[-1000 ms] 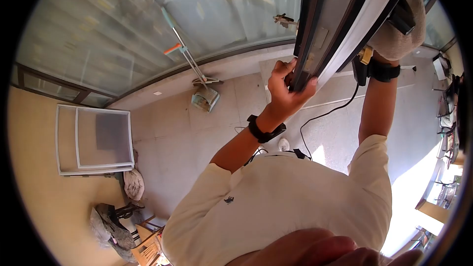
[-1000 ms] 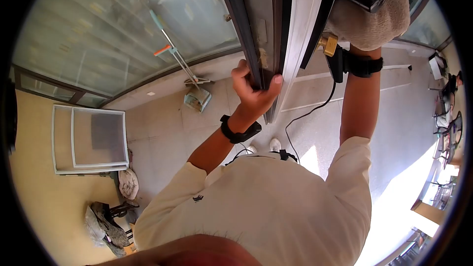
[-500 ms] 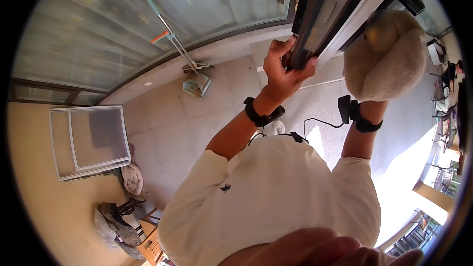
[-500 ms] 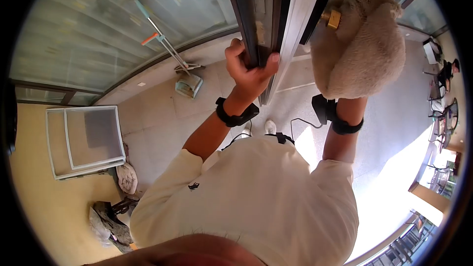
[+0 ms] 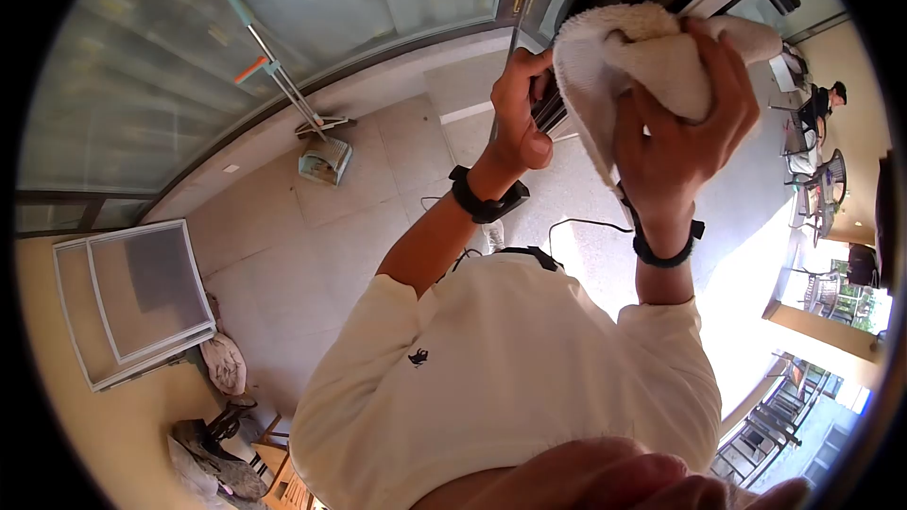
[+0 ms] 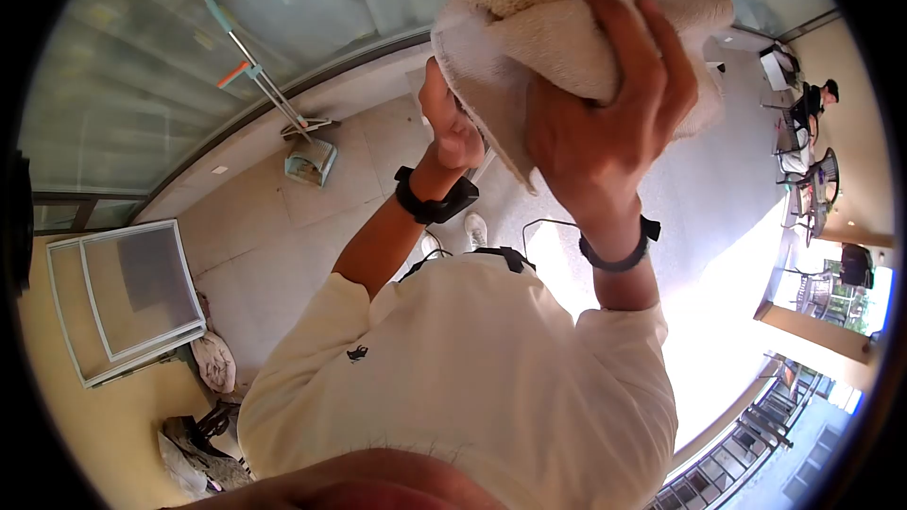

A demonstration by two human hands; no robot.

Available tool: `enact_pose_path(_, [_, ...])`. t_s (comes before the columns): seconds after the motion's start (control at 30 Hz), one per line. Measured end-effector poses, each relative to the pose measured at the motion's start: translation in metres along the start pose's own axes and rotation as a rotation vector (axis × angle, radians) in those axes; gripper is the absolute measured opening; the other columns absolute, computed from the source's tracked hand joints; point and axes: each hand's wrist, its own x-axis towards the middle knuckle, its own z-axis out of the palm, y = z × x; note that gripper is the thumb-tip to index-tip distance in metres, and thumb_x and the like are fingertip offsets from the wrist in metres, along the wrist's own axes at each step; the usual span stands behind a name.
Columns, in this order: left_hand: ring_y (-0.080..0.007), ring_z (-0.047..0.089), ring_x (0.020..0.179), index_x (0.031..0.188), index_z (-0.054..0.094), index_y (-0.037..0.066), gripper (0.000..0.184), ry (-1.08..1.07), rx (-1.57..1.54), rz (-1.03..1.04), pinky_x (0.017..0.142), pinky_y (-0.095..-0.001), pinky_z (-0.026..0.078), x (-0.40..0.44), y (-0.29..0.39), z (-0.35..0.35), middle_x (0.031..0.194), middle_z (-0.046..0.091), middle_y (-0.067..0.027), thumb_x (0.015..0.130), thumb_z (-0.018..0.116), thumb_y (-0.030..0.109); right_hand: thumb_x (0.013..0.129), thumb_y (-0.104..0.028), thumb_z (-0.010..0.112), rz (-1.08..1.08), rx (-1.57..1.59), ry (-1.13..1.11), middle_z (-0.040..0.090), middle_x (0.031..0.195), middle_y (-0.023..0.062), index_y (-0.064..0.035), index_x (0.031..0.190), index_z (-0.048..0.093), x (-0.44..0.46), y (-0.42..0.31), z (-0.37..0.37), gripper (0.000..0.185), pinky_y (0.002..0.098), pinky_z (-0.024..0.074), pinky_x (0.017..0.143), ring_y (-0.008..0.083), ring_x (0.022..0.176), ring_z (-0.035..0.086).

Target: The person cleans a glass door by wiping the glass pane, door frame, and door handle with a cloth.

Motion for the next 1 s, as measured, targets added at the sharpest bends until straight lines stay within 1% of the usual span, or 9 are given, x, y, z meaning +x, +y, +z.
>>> enact_pose_path(0.17, [-0.0177, 0.061, 0.082, 0.121, 0.052, -0.007, 0.099, -0.036, -0.149, -0.054, 0.076, -0.03, 0.049, 0.007, 0.015, 0.011, 0.094, 0.058, -0.0104, 0.074, 0.069, 0.078, 0.067, -0.003, 0.074, 0.077, -0.047, -0.096, 0.058, 0.132, 0.017, -0.0073, 0.076, 0.075, -0.026, -0.017, 0.002, 0.01, 0.0475, 0.0401, 0.102, 0.0378, 0.124, 0.049])
enact_pose_path(0.23, [-0.0223, 0.064, 0.091, 0.123, 0.05, -0.008, 0.098, -0.034, -0.137, -0.109, 0.08, -0.0323, 0.051, 0.002, 0.012, 0.013, 0.099, 0.059, -0.0122, 0.074, 0.074, 0.074, 0.063, -0.006, 0.075, 0.206, -0.004, -0.139, 0.062, 0.127, 0.0108, -0.0104, 0.078, 0.076, -0.039, -0.027, 0.006, 0.015, 0.0464, 0.0405, 0.096, 0.0343, 0.117, 0.055])
enact_pose_path(0.27, [-0.0233, 0.061, 0.099, 0.131, 0.047, -0.009, 0.09, -0.107, -0.138, -0.134, 0.086, -0.0324, 0.049, -0.008, 0.005, 0.005, 0.106, 0.057, -0.0132, 0.08, 0.076, 0.06, 0.066, -0.008, 0.074, 0.213, -0.012, -0.203, 0.06, 0.128, 0.0112, -0.0104, 0.082, 0.078, -0.044, -0.028, 0.007, 0.017, 0.0466, 0.0425, 0.096, 0.0348, 0.114, 0.055])
enact_pose_path(0.37, [-0.0228, 0.058, 0.104, 0.136, 0.047, -0.006, 0.073, -0.125, -0.096, -0.309, 0.093, -0.0325, 0.046, -0.028, 0.001, -0.005, 0.109, 0.054, -0.0135, 0.088, 0.074, 0.041, 0.067, -0.009, 0.074, 0.299, 0.136, -0.218, 0.059, 0.129, 0.0124, -0.0102, 0.086, 0.079, -0.072, -0.027, 0.021, 0.019, 0.0468, 0.045, 0.095, 0.0352, 0.113, 0.054])
enact_pose_path(0.4, [-0.0214, 0.055, 0.106, 0.138, 0.047, -0.004, 0.054, -0.149, -0.134, -0.327, 0.098, -0.0324, 0.043, -0.027, 0.007, -0.007, 0.111, 0.052, -0.0134, 0.094, 0.066, 0.02, 0.068, -0.011, 0.075, 0.283, 0.137, -0.224, 0.057, 0.13, 0.0141, -0.0093, 0.091, 0.079, -0.074, -0.025, 0.019, 0.023, 0.047, 0.0468, 0.095, 0.0356, 0.114, 0.054])
enact_pose_path(0.53, [-0.0136, 0.057, 0.105, 0.132, 0.048, -0.004, 0.035, -0.243, -0.068, -0.428, 0.091, -0.0305, 0.048, -0.008, 0.04, -0.015, 0.114, 0.06, -0.0127, 0.1, 0.054, 0.007, 0.07, -0.014, 0.077, 0.351, 0.16, -0.11, 0.055, 0.13, 0.0177, -0.0082, 0.096, 0.078, -0.055, -0.03, 0.008, 0.026, 0.0468, 0.0461, 0.095, 0.0364, 0.114, 0.053])
enact_pose_path(0.67, [-0.0103, 0.06, 0.093, 0.114, 0.046, 0.0, 0.021, -0.32, -0.09, -0.556, 0.08, -0.0277, 0.051, 0.008, 0.05, -0.02, 0.104, 0.064, -0.011, 0.103, 0.055, 0.015, 0.071, -0.018, 0.08, 0.337, 0.096, -0.001, 0.053, 0.129, 0.0212, -0.0073, 0.1, 0.077, -0.033, -0.034, 0.008, 0.031, 0.0467, 0.0451, 0.094, 0.0377, 0.112, 0.053])
enact_pose_path(0.8, [-0.0118, 0.061, 0.098, 0.122, 0.046, -0.001, 0.027, -0.364, -0.065, -0.498, 0.084, -0.0286, 0.051, 0.0, 0.037, -0.028, 0.107, 0.065, -0.0115, 0.101, 0.058, 0.011, 0.069, -0.018, 0.081, 0.338, 0.015, 0.033, 0.054, 0.127, 0.0206, -0.0067, 0.1, 0.076, -0.045, -0.032, 0.024, 0.033, 0.0466, 0.0454, 0.092, 0.0376, 0.109, 0.054])
enact_pose_path(1.0, [-0.0169, 0.064, 0.108, 0.142, 0.038, 0.003, 0.058, -0.351, -0.136, -0.412, 0.091, -0.0324, 0.052, -0.001, 0.039, -0.03, 0.111, 0.067, -0.0136, 0.094, 0.07, 0.007, 0.065, -0.009, 0.072, 0.359, 0.116, -0.053, 0.055, 0.125, 0.0188, -0.0071, 0.103, 0.075, -0.062, -0.033, 0.024, 0.037, 0.0472, 0.0463, 0.092, 0.0372, 0.107, 0.055])
